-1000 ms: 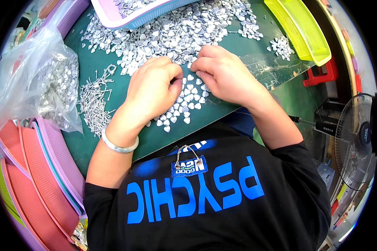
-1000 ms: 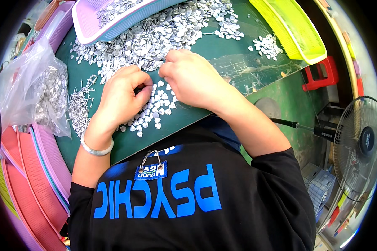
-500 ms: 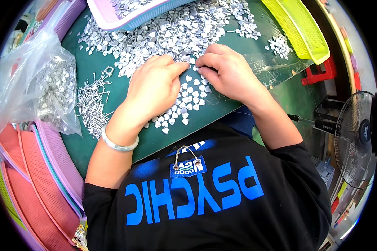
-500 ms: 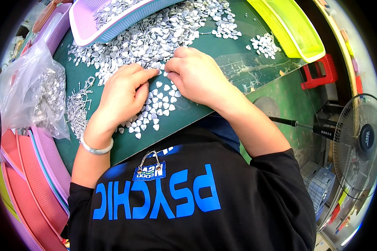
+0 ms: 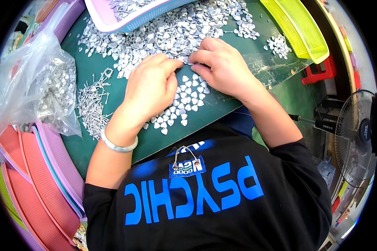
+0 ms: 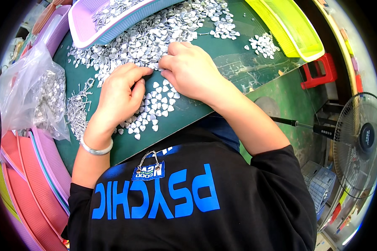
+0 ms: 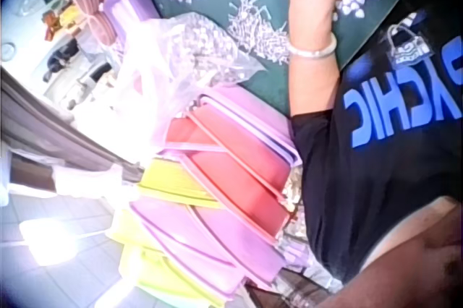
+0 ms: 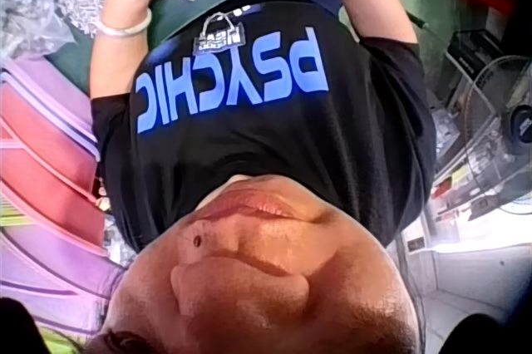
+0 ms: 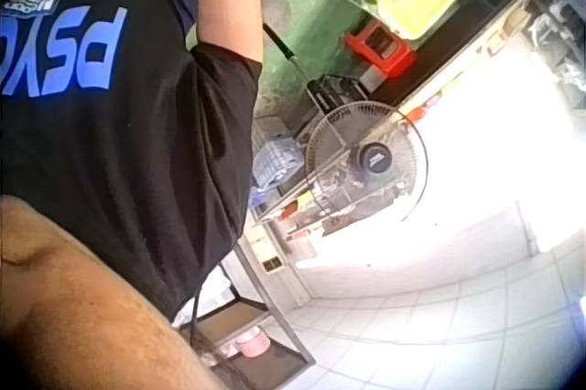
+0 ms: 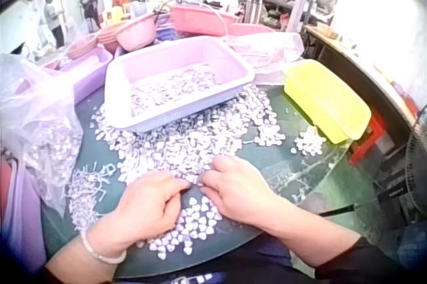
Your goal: The person sits at a table and uses both hands to pick up small, silver, heart-shaped metal pieces and thin metal pins. They insert the pins into the holes of the heart pieces and place the assembled items into a pile on the green table surface.
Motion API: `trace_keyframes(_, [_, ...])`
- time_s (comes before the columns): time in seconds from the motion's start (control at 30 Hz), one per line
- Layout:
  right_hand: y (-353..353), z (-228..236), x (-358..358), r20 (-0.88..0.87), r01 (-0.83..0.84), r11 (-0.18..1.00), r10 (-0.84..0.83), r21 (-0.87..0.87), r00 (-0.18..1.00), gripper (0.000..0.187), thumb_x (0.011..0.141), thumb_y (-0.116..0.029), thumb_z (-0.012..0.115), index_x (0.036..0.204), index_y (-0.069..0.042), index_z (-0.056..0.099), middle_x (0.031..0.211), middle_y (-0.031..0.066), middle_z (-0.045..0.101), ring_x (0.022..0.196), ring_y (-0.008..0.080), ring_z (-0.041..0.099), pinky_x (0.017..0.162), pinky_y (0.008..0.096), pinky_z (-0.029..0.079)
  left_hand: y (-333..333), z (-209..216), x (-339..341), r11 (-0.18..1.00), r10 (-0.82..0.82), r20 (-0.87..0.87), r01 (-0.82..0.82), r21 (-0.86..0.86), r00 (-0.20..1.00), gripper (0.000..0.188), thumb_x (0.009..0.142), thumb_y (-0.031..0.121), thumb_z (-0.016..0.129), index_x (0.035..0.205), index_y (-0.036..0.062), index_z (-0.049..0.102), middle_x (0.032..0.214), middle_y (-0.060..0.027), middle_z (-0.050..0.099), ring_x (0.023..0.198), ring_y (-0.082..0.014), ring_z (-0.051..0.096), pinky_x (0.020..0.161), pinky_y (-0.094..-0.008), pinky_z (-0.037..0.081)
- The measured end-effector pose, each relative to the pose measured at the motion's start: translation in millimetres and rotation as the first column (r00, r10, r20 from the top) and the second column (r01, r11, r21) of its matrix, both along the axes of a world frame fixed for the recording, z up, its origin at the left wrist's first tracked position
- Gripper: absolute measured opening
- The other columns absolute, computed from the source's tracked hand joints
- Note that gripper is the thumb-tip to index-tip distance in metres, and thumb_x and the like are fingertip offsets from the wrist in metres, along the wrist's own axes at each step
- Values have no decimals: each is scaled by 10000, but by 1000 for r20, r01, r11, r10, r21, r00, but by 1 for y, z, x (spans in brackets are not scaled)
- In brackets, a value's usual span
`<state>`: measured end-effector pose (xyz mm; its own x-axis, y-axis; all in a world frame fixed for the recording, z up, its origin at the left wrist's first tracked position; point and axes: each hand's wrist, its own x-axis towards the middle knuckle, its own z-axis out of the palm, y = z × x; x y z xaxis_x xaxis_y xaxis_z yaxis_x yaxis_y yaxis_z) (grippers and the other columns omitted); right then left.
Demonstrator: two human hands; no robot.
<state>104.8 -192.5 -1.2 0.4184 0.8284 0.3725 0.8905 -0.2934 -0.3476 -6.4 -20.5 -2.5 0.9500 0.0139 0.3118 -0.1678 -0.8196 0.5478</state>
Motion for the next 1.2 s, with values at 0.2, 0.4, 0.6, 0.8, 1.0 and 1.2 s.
trace_keyframes(0.2, [-5, 6, 1, -93, -104, 994, 101, -25, 990, 72, 784, -94, 676, 843, -59, 654, 828, 77, 557, 842, 291, 569, 749, 385, 469, -4, -2, 5, 995, 97, 50, -96, -23, 994, 141, 786, 94, 636, 921, 75, 671, 815, -96, 588, 818, -304, 593, 716, -422, 498])
trace_keyframes(0.4, [1, 8, -1, -81, 21, 1000, -21, -6, 996, 53, 782, -119, 663, 797, -68, 663, 835, 104, 575, 849, 318, 577, 768, 414, 485, -11, -6, 17, 981, 140, 107, -152, 118, 984, 109, 769, 102, 692, 874, 88, 668, 789, -70, 585, 792, -283, 591, 687, -392, 486])
trace_keyframes(0.6, [10, -4, -1, -99, 22, 999, -19, 25, 995, 52, 779, -121, 666, 792, -72, 656, 838, 95, 576, 866, 321, 578, 777, 417, 487, -9, -7, 17, 987, 121, 117, -132, 88, 986, 96, 744, 64, 695, 821, 83, 642, 765, -52, 580, 766, -273, 583, 668, -378, 474])
trace_keyframes(0.8, [5, 0, -1, -94, -5, 1000, 6, 12, 996, 56, 760, -113, 675, 791, -70, 653, 849, 93, 581, 883, 312, 582, 782, 414, 487, -6, -6, 10, 995, 71, 77, -76, 61, 994, 83, 737, 61, 687, 793, 84, 630, 775, -56, 580, 782, -278, 587, 670, -395, 486])
trace_keyframes(1.0, [10, -5, -3, -61, -11, 999, 14, 50, 998, 75, 759, -85, 663, 824, -61, 634, 822, 77, 564, 843, 293, 574, 729, 399, 472, 0, 1, -1, 997, 47, -21, -48, -56, 999, 76, 738, 60, 672, 805, 82, 646, 783, -59, 580, 802, -283, 590, 684, -402, 491])
trace_keyframes(1.2, [7, 7, -3, -93, -90, 995, 86, -43, 992, 23, 755, -77, 634, 761, -63, 652, 812, 101, 590, 847, 314, 589, 760, 415, 483, 1, 0, -3, 999, 28, 5, -28, 41, 1000, 150, 746, 45, 663, 889, 79, 694, 773, -65, 583, 779, -266, 590, 685, -374, 486])
